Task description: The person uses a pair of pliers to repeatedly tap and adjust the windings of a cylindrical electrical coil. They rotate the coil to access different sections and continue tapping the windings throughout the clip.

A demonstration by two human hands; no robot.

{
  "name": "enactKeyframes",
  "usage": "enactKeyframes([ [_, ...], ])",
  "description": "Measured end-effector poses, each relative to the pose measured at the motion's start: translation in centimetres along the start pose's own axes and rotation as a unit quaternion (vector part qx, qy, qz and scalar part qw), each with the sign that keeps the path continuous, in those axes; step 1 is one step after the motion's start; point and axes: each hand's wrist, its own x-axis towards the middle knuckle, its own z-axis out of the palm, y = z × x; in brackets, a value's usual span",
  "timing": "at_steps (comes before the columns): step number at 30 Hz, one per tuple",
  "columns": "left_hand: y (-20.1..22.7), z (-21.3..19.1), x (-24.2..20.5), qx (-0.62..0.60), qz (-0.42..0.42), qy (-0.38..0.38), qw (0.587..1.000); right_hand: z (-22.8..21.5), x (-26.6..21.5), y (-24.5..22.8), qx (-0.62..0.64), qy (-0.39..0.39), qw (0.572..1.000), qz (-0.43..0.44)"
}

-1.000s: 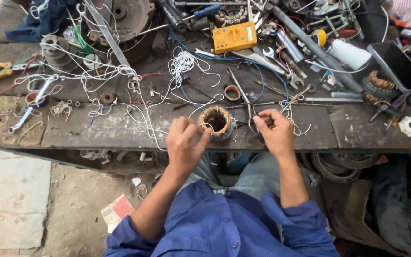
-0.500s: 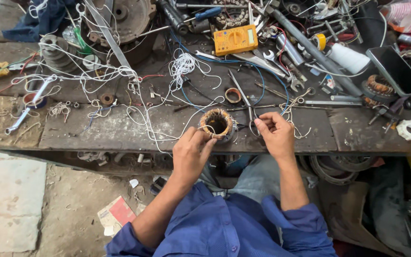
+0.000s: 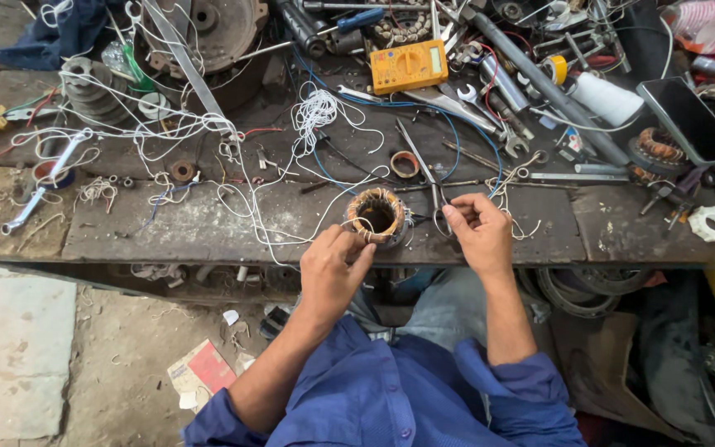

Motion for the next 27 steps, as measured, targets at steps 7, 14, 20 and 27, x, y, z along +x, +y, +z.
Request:
enactKeyframes([
  [7,0.3,0.1,-0.3,0.013,0.011,0.015,1.000,0.0,-0.2,0.5,0.006,0.005,1.000,-0.003],
  [14,0.6,0.4,-0.4,0.050,0.022,0.019,0.998,0.0,-0.3,0.8,0.010,0.001,1.000,0.011],
  [20,0.4,0.9,0.1,0.043,0.025,0.017,0.999,0.0,0.2,0.8,-0.002,0.008,1.000,0.019],
  [27,0.3,1.1,-0.2,0.074,0.037,0.047,0.995,-0.1,0.0,0.7,0.005,0.001,1.000,0.012],
])
